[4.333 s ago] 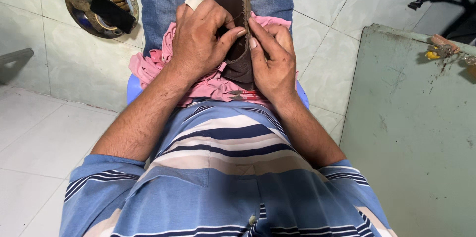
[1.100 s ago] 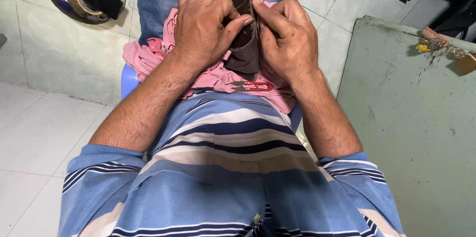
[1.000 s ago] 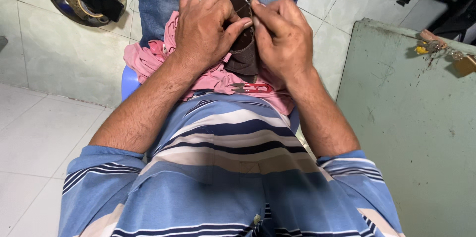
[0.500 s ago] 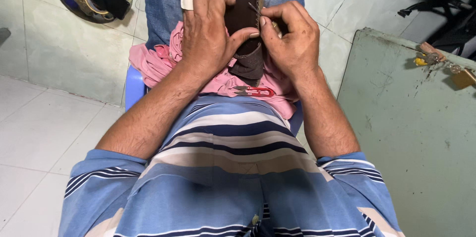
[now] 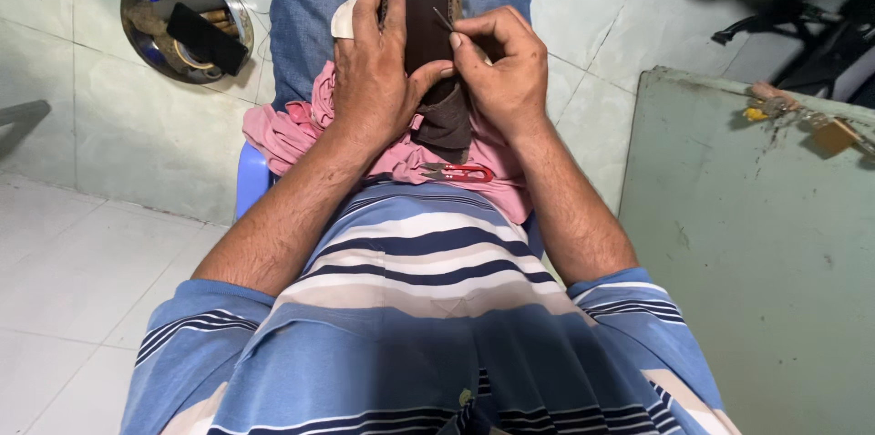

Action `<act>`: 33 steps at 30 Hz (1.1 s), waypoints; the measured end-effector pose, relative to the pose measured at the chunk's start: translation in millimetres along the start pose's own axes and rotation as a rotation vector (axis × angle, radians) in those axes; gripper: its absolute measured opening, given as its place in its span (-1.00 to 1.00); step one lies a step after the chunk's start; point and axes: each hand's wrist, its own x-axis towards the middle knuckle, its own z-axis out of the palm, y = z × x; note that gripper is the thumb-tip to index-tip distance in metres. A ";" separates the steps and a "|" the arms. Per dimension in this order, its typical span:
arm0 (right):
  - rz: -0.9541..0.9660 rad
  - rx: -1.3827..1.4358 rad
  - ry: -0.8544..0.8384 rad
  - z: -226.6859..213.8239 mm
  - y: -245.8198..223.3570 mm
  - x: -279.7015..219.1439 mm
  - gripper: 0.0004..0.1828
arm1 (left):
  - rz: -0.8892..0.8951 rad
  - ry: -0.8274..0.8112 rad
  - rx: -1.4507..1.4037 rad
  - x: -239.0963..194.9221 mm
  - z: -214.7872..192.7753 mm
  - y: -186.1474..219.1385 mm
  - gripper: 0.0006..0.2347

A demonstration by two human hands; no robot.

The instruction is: The person is sewing the sole of a brown slip-on shoe using a needle and thread. They hold the shoe on their lap and repeatedly push the needle through the sole's edge, pulling the thread to secure the stitching.

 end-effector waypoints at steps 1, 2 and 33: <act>0.038 0.062 -0.013 -1.6 2.0 -2.3 -0.94 | -0.007 -0.034 0.024 1.0 -1.9 1.6 -0.15; 0.068 0.129 -0.037 -1.5 3.6 -1.8 -0.93 | -0.023 -0.059 0.051 2.3 -5.2 1.7 -0.16; 0.282 0.258 -0.131 -10.5 2.5 10.0 -0.79 | 0.250 0.242 -0.188 11.5 -27.0 22.5 -0.91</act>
